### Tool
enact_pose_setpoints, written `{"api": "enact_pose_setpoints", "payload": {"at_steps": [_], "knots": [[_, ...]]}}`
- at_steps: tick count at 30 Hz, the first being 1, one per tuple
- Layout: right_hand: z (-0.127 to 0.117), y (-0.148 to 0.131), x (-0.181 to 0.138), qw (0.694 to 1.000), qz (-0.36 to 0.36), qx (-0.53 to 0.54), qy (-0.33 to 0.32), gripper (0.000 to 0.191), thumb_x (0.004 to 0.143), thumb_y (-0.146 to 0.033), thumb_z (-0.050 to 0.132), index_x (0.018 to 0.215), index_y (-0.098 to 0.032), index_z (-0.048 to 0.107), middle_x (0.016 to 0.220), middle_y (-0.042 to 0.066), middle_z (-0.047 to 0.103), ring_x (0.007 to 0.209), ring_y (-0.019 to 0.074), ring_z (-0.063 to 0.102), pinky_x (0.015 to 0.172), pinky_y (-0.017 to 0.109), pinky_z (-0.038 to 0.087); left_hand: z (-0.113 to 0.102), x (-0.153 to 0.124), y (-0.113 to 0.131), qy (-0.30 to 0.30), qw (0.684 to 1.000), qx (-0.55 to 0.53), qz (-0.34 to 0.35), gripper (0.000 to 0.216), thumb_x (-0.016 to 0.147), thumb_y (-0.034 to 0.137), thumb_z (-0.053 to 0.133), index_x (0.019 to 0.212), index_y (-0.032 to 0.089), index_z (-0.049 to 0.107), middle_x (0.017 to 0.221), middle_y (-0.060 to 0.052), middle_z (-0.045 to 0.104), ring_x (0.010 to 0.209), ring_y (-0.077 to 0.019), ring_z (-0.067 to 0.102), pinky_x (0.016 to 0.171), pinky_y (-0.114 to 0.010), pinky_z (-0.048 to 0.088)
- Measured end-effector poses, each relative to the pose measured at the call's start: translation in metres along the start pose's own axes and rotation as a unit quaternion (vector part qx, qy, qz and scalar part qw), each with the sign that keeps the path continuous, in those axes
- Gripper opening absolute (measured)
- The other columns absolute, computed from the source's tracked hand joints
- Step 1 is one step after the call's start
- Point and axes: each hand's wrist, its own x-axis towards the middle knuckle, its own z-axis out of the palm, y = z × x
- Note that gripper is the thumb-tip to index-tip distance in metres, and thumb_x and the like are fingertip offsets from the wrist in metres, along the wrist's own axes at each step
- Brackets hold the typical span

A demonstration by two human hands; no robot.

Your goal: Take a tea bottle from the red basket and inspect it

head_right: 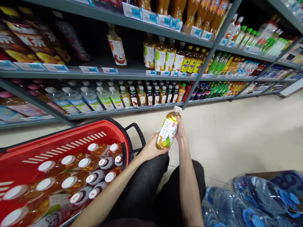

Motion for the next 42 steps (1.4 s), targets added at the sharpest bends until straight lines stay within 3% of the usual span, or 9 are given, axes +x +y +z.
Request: {"api": "enact_pose_setpoints", "payload": {"at_steps": [6, 10, 16, 22, 29, 34, 42], "knots": [[0.012, -0.013, -0.013, 0.996, 0.031, 0.037, -0.076, 0.056, 0.074, -0.068, 0.072, 0.103, -0.019, 0.069, 0.094, 0.010, 0.081, 0.101, 0.0325, 0.076, 0.081, 0.046, 0.064, -0.005, -0.002, 0.007, -0.003, 1.000, -0.001, -0.012, 0.090, 0.064, 0.029, 0.082, 0.145, 0.022, 0.043, 0.133, -0.010, 0.063, 0.115, -0.0287, 0.066, 0.102, -0.041, 0.052], [0.015, -0.019, -0.020, 0.992, 0.025, 0.082, -0.096, 0.055, 0.076, -0.067, 0.067, 0.106, -0.021, 0.068, 0.105, 0.011, 0.080, 0.106, 0.0331, 0.075, 0.081, 0.049, 0.063, -0.010, -0.002, 0.003, -0.058, 0.996, -0.057, -0.030, 0.101, 0.065, 0.027, 0.081, 0.153, 0.021, 0.031, 0.129, -0.010, 0.068, 0.107, -0.0267, 0.070, 0.096, -0.038, 0.055], [0.015, -0.019, -0.018, 0.991, 0.000, 0.085, -0.105, 0.049, 0.078, -0.061, 0.067, 0.110, -0.024, 0.065, 0.112, 0.009, 0.079, 0.101, 0.0305, 0.076, 0.076, 0.045, 0.064, -0.012, -0.001, 0.005, -0.102, 0.991, -0.084, -0.023, 0.090, 0.073, 0.024, 0.073, 0.153, 0.017, 0.031, 0.144, -0.014, 0.058, 0.125, -0.0285, 0.062, 0.106, -0.038, 0.049], [0.018, -0.015, -0.016, 0.992, -0.017, 0.090, -0.089, 0.044, 0.082, -0.059, 0.063, 0.105, -0.022, 0.065, 0.101, 0.009, 0.081, 0.094, 0.0292, 0.077, 0.071, 0.041, 0.065, -0.001, -0.006, 0.006, -0.060, 0.997, -0.043, -0.036, 0.099, 0.073, 0.035, 0.082, 0.155, 0.022, 0.027, 0.148, -0.013, 0.054, 0.130, -0.0286, 0.058, 0.111, -0.041, 0.046], [0.018, -0.015, -0.013, 0.993, -0.015, 0.094, -0.071, 0.043, 0.079, -0.057, 0.064, 0.105, -0.023, 0.064, 0.097, 0.007, 0.080, 0.078, 0.0261, 0.078, 0.060, 0.036, 0.062, -0.002, -0.006, 0.006, -0.059, 0.996, -0.007, -0.064, 0.103, 0.071, 0.044, 0.084, 0.155, 0.023, 0.028, 0.145, -0.013, 0.058, 0.128, -0.0319, 0.061, 0.108, -0.045, 0.048], [0.020, -0.019, -0.014, 0.994, -0.022, 0.085, -0.062, 0.039, 0.080, -0.056, 0.060, 0.102, -0.023, 0.063, 0.091, 0.006, 0.080, 0.085, 0.0269, 0.077, 0.069, 0.039, 0.064, -0.001, -0.006, 0.011, -0.058, 0.995, -0.006, -0.079, 0.101, 0.068, 0.046, 0.086, 0.152, 0.024, 0.035, 0.137, -0.012, 0.064, 0.123, -0.0332, 0.064, 0.104, -0.044, 0.050], [0.022, -0.016, -0.013, 0.994, -0.011, 0.092, -0.062, 0.038, 0.083, -0.055, 0.063, 0.105, -0.024, 0.064, 0.101, 0.007, 0.080, 0.093, 0.0268, 0.077, 0.074, 0.040, 0.064, -0.001, -0.007, 0.010, -0.054, 0.993, 0.027, -0.098, 0.101, 0.066, 0.046, 0.086, 0.150, 0.023, 0.035, 0.135, -0.013, 0.065, 0.121, -0.0360, 0.065, 0.098, -0.045, 0.052]]}}
